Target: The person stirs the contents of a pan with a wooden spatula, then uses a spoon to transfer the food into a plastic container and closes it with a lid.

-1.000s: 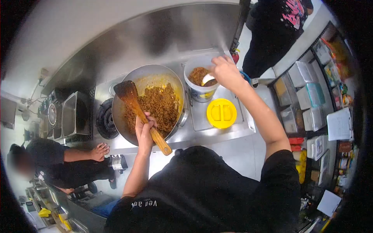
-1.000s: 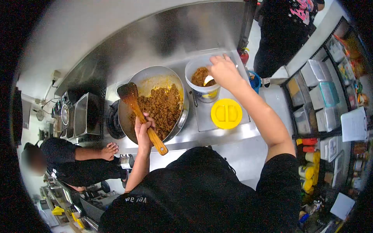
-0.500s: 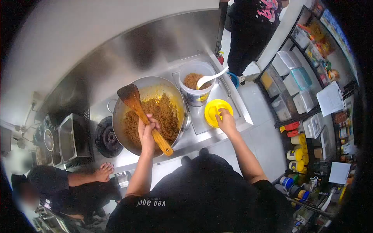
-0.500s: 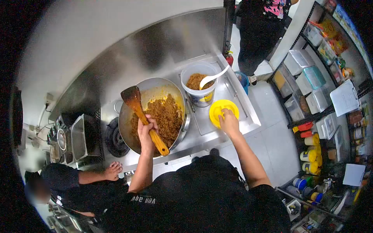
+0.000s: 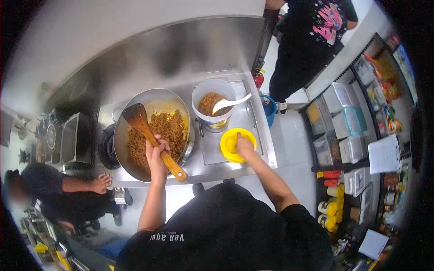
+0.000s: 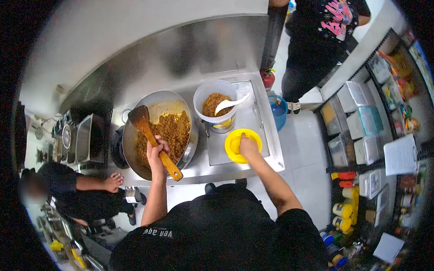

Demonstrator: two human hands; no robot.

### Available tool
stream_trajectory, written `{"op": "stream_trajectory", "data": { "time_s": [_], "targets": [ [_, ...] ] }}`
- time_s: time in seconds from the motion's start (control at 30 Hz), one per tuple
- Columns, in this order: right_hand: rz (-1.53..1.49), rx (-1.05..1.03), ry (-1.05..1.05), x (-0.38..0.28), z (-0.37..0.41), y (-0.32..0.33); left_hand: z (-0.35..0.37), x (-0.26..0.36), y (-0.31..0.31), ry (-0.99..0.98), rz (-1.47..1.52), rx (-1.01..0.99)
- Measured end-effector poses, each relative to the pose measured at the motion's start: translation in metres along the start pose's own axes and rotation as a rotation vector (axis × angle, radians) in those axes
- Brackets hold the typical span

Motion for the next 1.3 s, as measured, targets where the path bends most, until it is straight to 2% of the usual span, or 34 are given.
{"op": "stream_trajectory", "data": {
  "time_s": [0.07, 0.13, 0.2, 0.27, 0.4, 0.43, 0.53, 0.67, 0.73, 0.8, 0.93, 1.0, 1.03, 1.1, 1.17, 1.2, 1.27, 1.3],
  "targets": [
    [0.056, -0.109, 0.193, -0.014, -0.002, 0.062, 0.004, 0.0, -0.011, 0.003, -0.035, 0.034],
    [0.071, -0.181, 0.216, -0.023, -0.018, 0.127, 0.01, 0.003, -0.019, 0.015, -0.075, 0.065],
    [0.19, -0.07, 0.257, -0.027, -0.05, 0.175, 0.014, 0.007, -0.027, 0.069, -0.121, 0.106],
    [0.274, 0.056, 0.356, -0.01, -0.109, 0.186, 0.018, 0.006, -0.03, 0.048, -0.11, 0.13],
    [0.422, 0.12, 0.57, -0.009, -0.192, 0.17, 0.029, 0.013, -0.037, 0.029, -0.178, 0.181],
    [0.413, 0.205, 0.654, -0.012, -0.203, 0.16, 0.031, 0.014, -0.038, 0.034, -0.184, 0.204],
    [0.406, 0.272, 0.72, -0.016, -0.233, 0.116, 0.034, 0.01, -0.034, 0.036, -0.178, 0.238],
    [0.498, 0.219, 0.635, -0.014, -0.243, 0.07, 0.035, 0.011, -0.033, 0.026, -0.211, 0.292],
    [0.526, 0.22, 0.668, -0.001, -0.257, 0.055, 0.036, 0.013, -0.032, 0.028, -0.212, 0.294],
    [0.523, 0.1, 0.519, 0.009, -0.259, 0.049, 0.039, 0.016, -0.028, 0.038, -0.23, 0.319],
    [0.549, 0.109, 0.538, 0.012, -0.229, 0.06, 0.046, 0.018, -0.022, 0.014, -0.256, 0.336],
    [0.394, 0.23, 0.828, 0.014, -0.215, 0.072, 0.048, 0.013, -0.016, 0.011, -0.222, 0.33],
    [0.266, 0.218, 0.907, 0.022, -0.227, 0.076, 0.05, 0.012, -0.014, 0.009, -0.202, 0.324],
    [0.268, 0.01, 0.617, -0.01, -0.227, 0.119, 0.052, 0.012, -0.008, -0.02, -0.198, 0.317],
    [0.086, 0.107, 0.632, -0.059, -0.195, 0.179, 0.053, 0.017, -0.002, -0.041, -0.197, 0.307],
    [-0.109, 0.277, 0.779, -0.09, -0.158, 0.209, 0.055, 0.02, 0.001, -0.043, -0.216, 0.315],
    [-0.19, 0.289, 0.759, -0.138, -0.101, 0.236, 0.055, 0.021, 0.008, -0.046, -0.223, 0.326],
    [-0.216, 0.153, 0.86, -0.151, -0.084, 0.235, 0.054, 0.021, 0.013, -0.078, -0.256, 0.33]
  ]
}}
Point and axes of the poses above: each hand's wrist, its own z-axis away from the middle knuckle, its own y-axis out of the back of the hand, x = y × z, the point moved 2 cm from there along -z, towards the middle knuckle, and after that the axes turned 15 degrees about -z, right-handed, at the moved point
